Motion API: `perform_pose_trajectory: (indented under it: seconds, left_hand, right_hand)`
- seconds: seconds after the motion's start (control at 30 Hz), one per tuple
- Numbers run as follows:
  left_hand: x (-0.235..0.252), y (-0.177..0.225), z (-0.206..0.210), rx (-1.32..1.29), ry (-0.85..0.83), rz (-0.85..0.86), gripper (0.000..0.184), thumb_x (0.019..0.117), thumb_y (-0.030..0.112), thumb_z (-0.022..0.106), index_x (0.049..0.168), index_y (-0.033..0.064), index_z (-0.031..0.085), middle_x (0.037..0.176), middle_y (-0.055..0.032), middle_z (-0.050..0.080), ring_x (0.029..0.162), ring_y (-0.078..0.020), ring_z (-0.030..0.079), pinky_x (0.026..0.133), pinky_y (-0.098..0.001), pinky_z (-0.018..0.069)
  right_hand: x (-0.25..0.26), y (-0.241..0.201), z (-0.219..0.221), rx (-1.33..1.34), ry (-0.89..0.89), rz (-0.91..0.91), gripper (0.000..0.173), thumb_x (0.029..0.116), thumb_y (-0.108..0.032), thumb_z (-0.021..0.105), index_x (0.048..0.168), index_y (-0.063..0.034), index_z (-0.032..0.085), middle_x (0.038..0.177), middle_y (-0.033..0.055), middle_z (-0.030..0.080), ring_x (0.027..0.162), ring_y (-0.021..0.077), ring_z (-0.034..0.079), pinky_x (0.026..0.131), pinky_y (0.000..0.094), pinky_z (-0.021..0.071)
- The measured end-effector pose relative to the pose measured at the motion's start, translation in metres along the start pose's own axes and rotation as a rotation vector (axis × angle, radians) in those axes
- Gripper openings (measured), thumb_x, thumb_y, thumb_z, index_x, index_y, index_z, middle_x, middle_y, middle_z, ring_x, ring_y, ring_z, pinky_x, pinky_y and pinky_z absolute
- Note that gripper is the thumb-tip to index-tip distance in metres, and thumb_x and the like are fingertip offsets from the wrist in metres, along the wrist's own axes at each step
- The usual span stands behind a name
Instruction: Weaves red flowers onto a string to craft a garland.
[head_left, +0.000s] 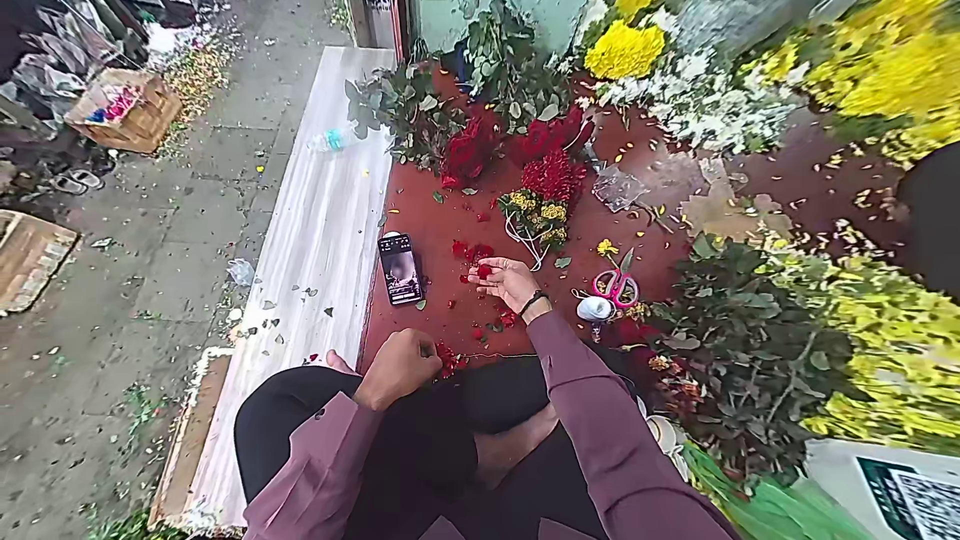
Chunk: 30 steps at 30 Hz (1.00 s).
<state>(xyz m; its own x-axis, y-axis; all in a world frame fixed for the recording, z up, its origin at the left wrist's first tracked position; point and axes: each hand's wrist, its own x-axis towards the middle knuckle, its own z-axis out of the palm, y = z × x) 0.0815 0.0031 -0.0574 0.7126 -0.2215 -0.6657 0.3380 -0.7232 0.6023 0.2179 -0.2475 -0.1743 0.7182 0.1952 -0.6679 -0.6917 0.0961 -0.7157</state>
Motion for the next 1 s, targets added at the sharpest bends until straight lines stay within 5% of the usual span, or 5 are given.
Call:
perform_pose_trajectory:
  seconds: [0.17, 0.27, 0.67, 0.8, 1.0]
  left_hand:
    - [-0.001, 0.001, 0.0, 0.0, -0.005, 0.002, 0.017, 0.0878, 0.032, 0.068, 0.085, 0.0161, 0.074, 0.073, 0.0006, 0.069, 0.066, -0.0157, 0.066, 0.063, -0.0462, 0.0552]
    - [-0.001, 0.0, 0.0, 0.013, 0.002, 0.014, 0.017, 0.0874, 0.032, 0.068, 0.085, 0.0166, 0.074, 0.072, 0.001, 0.069, 0.066, -0.0158, 0.066, 0.063, -0.0469, 0.0548]
    - [-0.001, 0.002, 0.0, 0.051, -0.015, -0.018, 0.018, 0.0864, 0.033, 0.068, 0.085, 0.0161, 0.074, 0.074, -0.0007, 0.069, 0.068, -0.0185, 0.066, 0.064, -0.0493, 0.0545]
    - [0.0, 0.002, -0.001, 0.035, -0.012, -0.028, 0.017, 0.0872, 0.031, 0.069, 0.086, 0.0145, 0.073, 0.073, -0.0017, 0.069, 0.065, -0.0177, 0.066, 0.062, -0.047, 0.0557]
    - [0.001, 0.002, -0.001, 0.052, -0.008, -0.031, 0.017, 0.0859, 0.032, 0.07, 0.086, 0.0152, 0.074, 0.075, -0.0014, 0.069, 0.069, -0.0188, 0.066, 0.065, -0.0493, 0.0547]
  right_hand:
    - [-0.025, -0.008, 0.001, -0.297, 0.089, -0.139, 0.021, 0.1015, -0.011, 0.061, 0.119, -0.0066, 0.071, 0.096, 0.0128, 0.075, 0.071, 0.0196, 0.069, 0.06, 0.034, 0.0575]
    - [-0.041, -0.003, -0.006, -0.333, 0.048, -0.238, 0.023, 0.0982, -0.01, 0.066, 0.121, -0.0124, 0.072, 0.092, 0.0103, 0.073, 0.062, 0.0155, 0.063, 0.052, 0.0289, 0.0518]
    - [-0.079, -0.003, 0.01, -0.31, 0.019, -0.295, 0.018, 0.0997, -0.001, 0.056, 0.106, -0.0006, 0.073, 0.09, 0.015, 0.074, 0.069, 0.0223, 0.071, 0.062, 0.0358, 0.0611]
    - [-0.085, -0.005, 0.011, -0.27, -0.032, -0.355, 0.027, 0.0969, 0.005, 0.053, 0.113, 0.0001, 0.074, 0.098, 0.0164, 0.075, 0.077, 0.0243, 0.073, 0.071, 0.0386, 0.0626]
    - [-0.1, -0.003, 0.022, -0.289, -0.028, -0.483, 0.021, 0.0892, -0.003, 0.076, 0.11, -0.0019, 0.077, 0.095, 0.0119, 0.077, 0.074, 0.023, 0.074, 0.069, 0.0375, 0.0655]
